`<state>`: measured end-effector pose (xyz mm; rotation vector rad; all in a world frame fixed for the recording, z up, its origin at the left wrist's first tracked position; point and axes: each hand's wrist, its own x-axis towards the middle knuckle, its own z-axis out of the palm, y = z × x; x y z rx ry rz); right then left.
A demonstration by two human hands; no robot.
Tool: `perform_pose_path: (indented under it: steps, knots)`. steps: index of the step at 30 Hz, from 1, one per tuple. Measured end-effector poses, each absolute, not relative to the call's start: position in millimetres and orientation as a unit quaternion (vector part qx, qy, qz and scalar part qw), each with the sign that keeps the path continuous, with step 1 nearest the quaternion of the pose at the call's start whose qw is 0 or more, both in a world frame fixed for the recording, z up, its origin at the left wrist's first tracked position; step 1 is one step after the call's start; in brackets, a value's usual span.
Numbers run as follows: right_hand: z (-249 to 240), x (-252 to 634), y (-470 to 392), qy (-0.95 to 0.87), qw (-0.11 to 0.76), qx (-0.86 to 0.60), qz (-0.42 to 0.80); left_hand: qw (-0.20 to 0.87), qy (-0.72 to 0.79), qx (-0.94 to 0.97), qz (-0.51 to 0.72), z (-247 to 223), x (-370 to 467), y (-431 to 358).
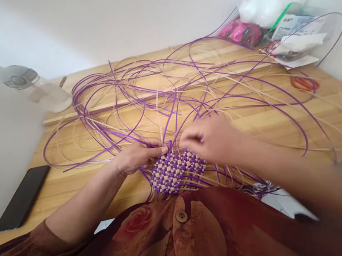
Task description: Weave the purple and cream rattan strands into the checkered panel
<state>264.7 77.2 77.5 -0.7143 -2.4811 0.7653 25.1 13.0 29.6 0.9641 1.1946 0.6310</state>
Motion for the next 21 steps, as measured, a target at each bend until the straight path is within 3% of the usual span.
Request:
perform_pose_path:
  steps: [6,21]
  knots:
    - [14,234,25,-0.907,0.290,-0.220,0.212,0.691,0.541,0.366,0.309,19,31,10]
    - [-3,218,29,-0.893,0.362,-0.251,0.093,0.711,0.520,0.315,0.353,-2,29,11]
